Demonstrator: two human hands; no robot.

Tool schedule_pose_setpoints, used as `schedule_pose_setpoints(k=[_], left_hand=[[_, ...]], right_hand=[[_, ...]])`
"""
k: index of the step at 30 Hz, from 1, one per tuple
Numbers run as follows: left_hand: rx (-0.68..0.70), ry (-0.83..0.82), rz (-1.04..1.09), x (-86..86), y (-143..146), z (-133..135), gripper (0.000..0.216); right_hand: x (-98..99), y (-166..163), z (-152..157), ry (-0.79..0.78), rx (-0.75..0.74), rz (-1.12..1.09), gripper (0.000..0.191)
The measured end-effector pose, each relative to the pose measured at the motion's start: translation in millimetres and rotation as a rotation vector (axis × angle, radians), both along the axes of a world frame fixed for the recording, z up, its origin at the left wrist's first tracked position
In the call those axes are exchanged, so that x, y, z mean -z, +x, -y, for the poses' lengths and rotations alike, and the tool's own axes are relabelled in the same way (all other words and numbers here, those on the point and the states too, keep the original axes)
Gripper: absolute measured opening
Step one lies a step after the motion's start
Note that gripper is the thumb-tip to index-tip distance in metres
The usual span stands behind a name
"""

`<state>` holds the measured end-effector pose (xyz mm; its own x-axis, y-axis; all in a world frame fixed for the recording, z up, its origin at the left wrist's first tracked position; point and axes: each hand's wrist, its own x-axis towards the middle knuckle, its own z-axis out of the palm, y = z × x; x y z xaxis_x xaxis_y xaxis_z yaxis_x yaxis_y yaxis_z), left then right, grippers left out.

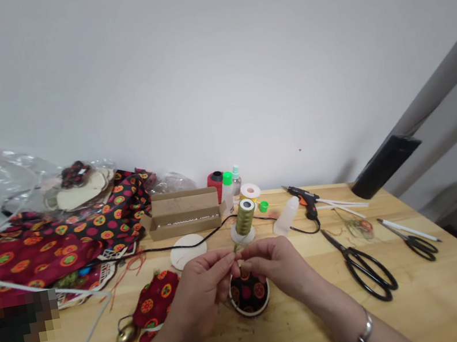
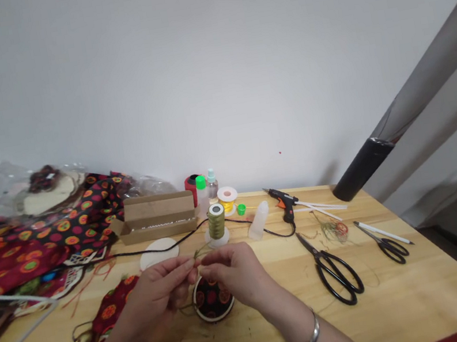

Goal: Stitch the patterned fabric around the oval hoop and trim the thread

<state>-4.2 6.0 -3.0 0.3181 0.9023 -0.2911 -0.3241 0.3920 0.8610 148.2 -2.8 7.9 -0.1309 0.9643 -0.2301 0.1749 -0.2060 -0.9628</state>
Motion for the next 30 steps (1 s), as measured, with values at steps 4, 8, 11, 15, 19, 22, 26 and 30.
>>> schedule_pose_setpoints(k=[4, 8, 11, 15, 19, 22, 26, 30], left_hand=[[-0.015, -0.073, 0.078, 3.7, -5, -2, 0.023], [-0.031, -0.124, 0.149, 2.5, -7, -3, 0.02], [-0.026, -0.132, 0.186, 1.0, -8, -3, 0.017], [-0.003, -0.16, 0.229, 2.5, -8, -4, 0.017], [0.034, -0.197, 0.263, 7.0, -10, -7, 0.015], [0.025, -0.203, 0.269, 8.5, -13, -9, 0.014], [0.006, -0.187, 0.236, 6.4, -14, -11, 0.015], [-0.009, -0.123, 0.156, 3.7, -11, -8, 0.017]], right_hand=[[-7.6, 4, -4, 0.054, 0.063, 0.016, 0.018], [-19.4, 8, -10, 0.181, 0.152, -0.022, 0.026], [-18.4, 8, -12, 0.339, 0.266, -0.033, 0.029], [-3.4, 8, -6, 0.568, 0.355, 0.118, 0.025], [7.4, 10, 3, 0.899, 0.27, 0.34, 0.016], [10.7, 10, 5, 1.086, 0.217, 0.466, 0.006], [16.2, 8, 4, 1.155, 0.192, 0.586, 0.009], [18.3, 6, 3, 1.181, 0.242, 0.59, 0.014]])
